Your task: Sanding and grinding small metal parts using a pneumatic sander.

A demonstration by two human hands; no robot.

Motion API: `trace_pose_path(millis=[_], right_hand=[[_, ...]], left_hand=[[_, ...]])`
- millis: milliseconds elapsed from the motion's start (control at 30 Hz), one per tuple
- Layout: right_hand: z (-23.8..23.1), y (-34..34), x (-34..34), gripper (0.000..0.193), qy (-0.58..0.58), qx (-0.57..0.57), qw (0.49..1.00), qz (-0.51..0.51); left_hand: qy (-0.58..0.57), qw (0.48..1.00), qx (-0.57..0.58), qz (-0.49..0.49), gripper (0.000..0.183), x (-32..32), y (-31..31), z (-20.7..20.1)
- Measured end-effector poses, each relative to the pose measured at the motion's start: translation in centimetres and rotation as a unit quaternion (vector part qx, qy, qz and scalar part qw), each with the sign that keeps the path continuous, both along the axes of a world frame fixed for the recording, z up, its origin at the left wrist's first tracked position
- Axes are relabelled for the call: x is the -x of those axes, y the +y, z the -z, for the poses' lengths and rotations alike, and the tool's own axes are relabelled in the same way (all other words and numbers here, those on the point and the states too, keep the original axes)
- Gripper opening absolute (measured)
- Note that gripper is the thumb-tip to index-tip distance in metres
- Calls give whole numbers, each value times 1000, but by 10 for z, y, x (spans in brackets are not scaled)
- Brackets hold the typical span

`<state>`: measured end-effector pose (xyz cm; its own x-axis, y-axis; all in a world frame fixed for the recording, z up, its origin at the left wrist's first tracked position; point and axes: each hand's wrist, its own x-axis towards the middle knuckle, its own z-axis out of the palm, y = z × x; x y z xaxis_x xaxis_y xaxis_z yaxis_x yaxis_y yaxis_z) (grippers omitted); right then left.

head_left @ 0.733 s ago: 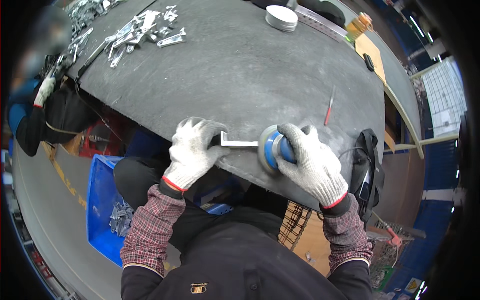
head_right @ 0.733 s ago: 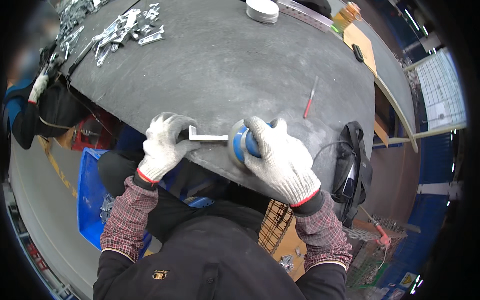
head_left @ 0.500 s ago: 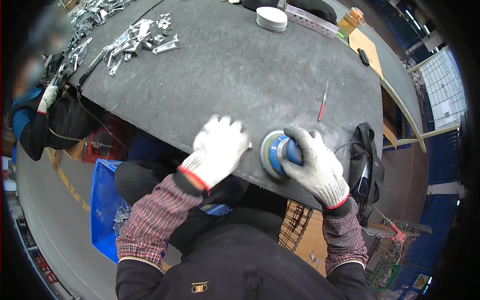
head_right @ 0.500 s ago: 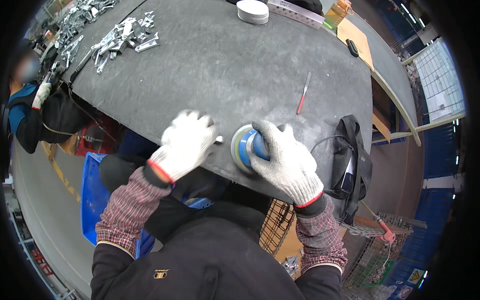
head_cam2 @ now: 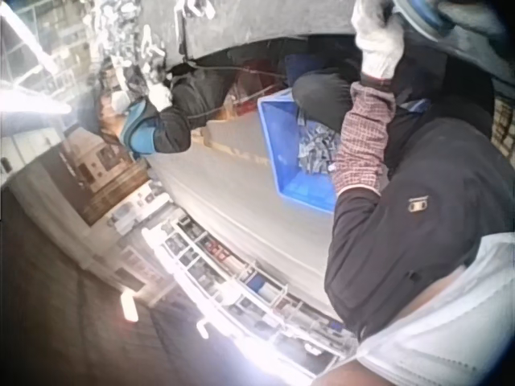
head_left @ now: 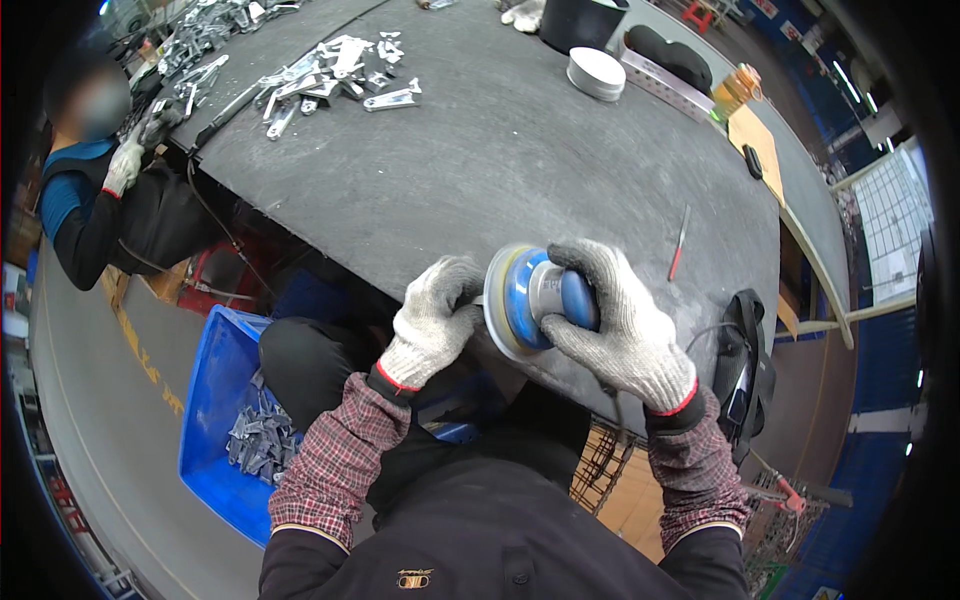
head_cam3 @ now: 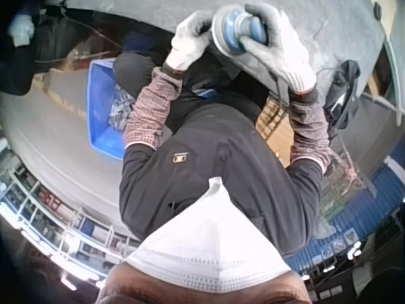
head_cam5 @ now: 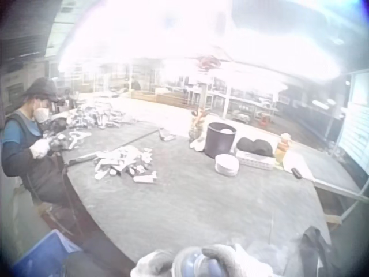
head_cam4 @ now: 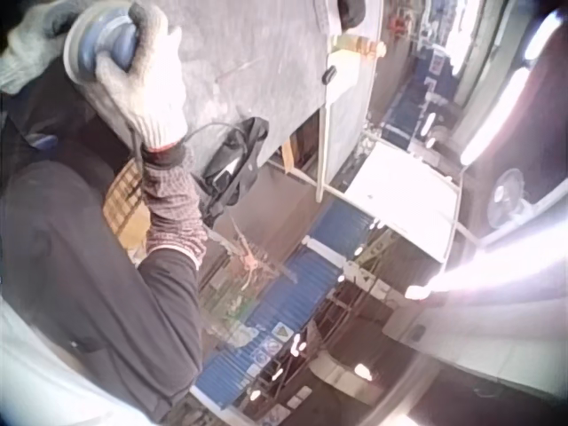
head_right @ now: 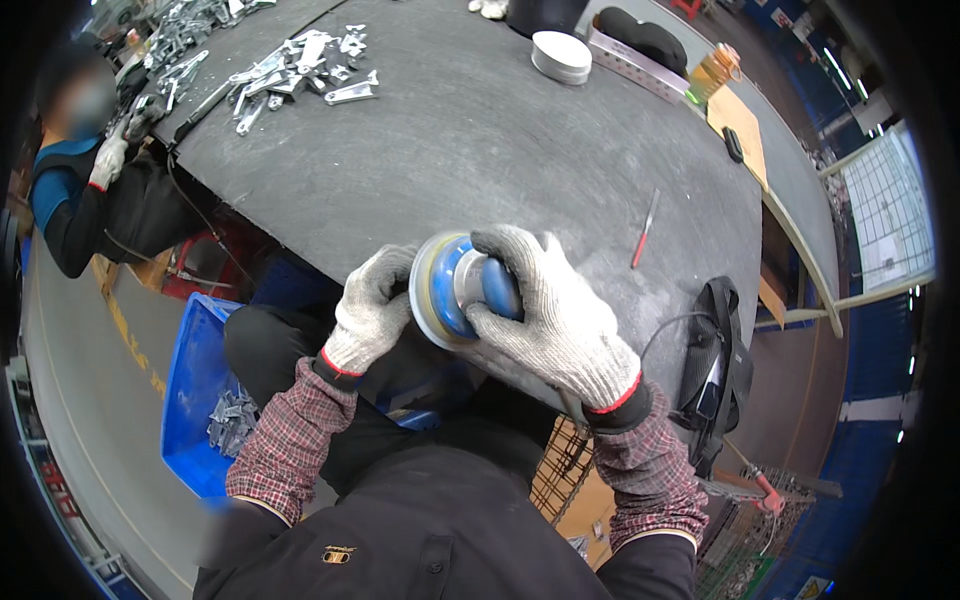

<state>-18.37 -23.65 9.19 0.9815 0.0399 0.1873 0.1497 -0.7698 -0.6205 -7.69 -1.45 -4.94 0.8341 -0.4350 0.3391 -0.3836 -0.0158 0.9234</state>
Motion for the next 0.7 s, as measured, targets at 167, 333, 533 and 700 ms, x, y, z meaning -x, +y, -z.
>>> trace_pose_path(millis=[167, 333, 533, 700], right_hand=[[28, -2, 8, 70, 46, -54, 997, 33], [-6, -16, 31, 69, 16, -16, 997, 77], [-35, 22, 12, 65, 188, 102, 977, 23], [-17, -6, 23, 63, 141, 133, 978, 77]], left_hand=[[82, 991, -106, -31, 26, 10, 18, -38], [141, 985, -95, 22, 28, 33, -23, -35], [151, 987, -45, -5, 29, 41, -12, -18], [137, 981, -138, 4, 25, 31, -24, -35]])
